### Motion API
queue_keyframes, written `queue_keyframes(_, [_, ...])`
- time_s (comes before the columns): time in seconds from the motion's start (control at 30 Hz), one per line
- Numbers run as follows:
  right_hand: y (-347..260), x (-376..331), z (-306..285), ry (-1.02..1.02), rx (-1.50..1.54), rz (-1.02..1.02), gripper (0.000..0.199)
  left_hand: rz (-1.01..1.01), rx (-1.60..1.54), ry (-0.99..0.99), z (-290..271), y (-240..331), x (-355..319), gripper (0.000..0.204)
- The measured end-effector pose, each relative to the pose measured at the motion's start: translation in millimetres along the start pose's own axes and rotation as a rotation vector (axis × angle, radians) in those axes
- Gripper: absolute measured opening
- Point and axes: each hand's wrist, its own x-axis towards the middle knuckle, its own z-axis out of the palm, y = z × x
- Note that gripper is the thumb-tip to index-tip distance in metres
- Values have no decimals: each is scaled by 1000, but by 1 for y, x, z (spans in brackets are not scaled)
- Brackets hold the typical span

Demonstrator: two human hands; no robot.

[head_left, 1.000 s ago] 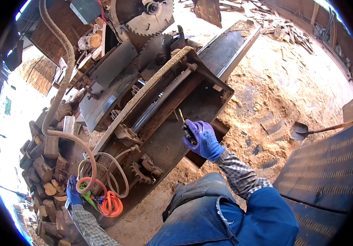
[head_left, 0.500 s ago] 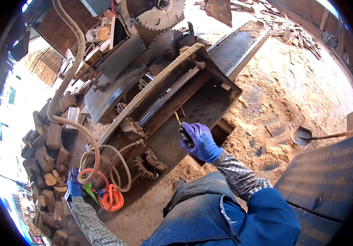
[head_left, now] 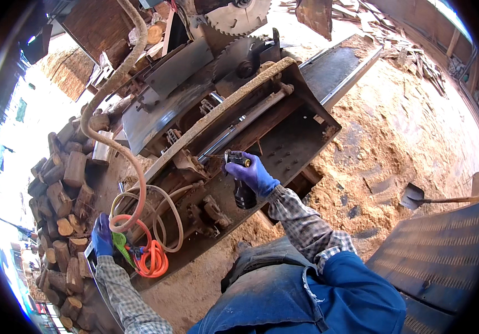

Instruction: The person uses a screwdriver to adjust components on a large industrial saw, including the chain and blade area. They also handle a coiled orange air hose and a green spray bottle, moving them on the machine's surface. The person repeatedly manipulates the saw's chain and blade guard while working in a woodshop environment.

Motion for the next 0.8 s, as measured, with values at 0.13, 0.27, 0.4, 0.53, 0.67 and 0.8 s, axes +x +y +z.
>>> queue_keyframes(0.13, [0,8,-2,-30,-28,54,32,-66,-10,0,-2,-4,0,46])
queue_keyframes(0.27, [-4,10,-13,-17,-27,67,31,-60,-75,43,3,-25,0,47])
queue_keyframes(0.4, [-21,8,-15,40,20,4,22,-96,-147,58,3,-47,-2,48])
queue_keyframes(0.53, [-23,15,-36,98,39,-56,19,-99,-76,58,7,-34,2,47])
queue_keyframes(0.67, [-25,22,-59,179,31,-77,18,-24,-3,51,4,-21,1,45])
queue_keyframes(0.8, [-33,31,-81,240,-21,-93,19,43,62,41,1,-19,-3,44])
